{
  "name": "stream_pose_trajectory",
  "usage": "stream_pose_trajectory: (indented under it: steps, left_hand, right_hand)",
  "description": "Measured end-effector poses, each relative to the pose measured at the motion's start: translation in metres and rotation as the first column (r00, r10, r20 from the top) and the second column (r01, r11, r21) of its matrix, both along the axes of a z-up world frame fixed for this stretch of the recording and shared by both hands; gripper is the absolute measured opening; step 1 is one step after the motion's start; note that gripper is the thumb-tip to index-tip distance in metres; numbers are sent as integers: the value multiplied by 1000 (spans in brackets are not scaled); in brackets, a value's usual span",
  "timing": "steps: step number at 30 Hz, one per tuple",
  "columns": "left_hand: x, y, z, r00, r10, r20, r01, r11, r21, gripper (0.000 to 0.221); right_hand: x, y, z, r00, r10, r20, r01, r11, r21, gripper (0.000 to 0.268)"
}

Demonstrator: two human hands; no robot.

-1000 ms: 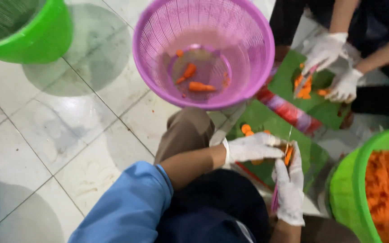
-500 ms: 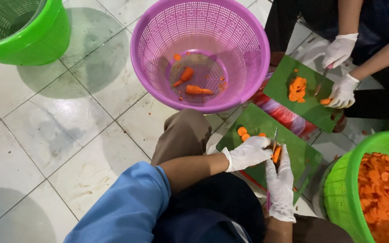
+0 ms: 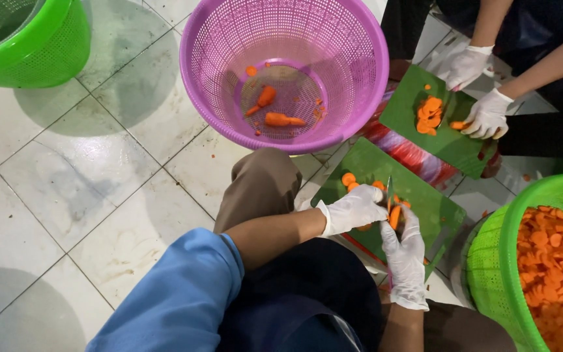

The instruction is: The person sits on the floor and slices carrots into thin rounds on a green cutting board using a knife. Sliced pieces accumulate on the board and are periodically transferred into a green basket.

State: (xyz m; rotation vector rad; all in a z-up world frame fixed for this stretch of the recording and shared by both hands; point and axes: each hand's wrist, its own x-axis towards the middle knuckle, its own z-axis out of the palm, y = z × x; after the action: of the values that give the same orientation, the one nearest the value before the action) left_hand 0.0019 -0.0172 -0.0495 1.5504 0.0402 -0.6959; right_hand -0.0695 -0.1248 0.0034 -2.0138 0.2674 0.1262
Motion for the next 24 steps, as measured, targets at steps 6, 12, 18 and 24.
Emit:
stream_pose_trajectory:
  steps: [6, 12, 18, 24]
  left_hand:
    - [1, 6, 7, 999, -49, 19, 47, 996, 77, 7]
    - [4, 16, 30, 998, -58, -25, 57, 998, -23, 18]
    - [12, 15, 25, 972, -18, -234, -15, 991, -135, 11]
    - [14, 22, 39, 975, -135, -174, 137, 991, 0, 8]
  right_hand:
    - [-3, -2, 0, 999, 33, 40, -34, 999, 34, 56]
    - [-7, 8, 20, 997, 80, -22, -76, 986, 146, 73]
    - [-7, -1, 12, 987, 160, 33, -162, 983, 91, 70]
    - [-7, -10, 3, 980, 200, 1, -196, 963, 187, 71]
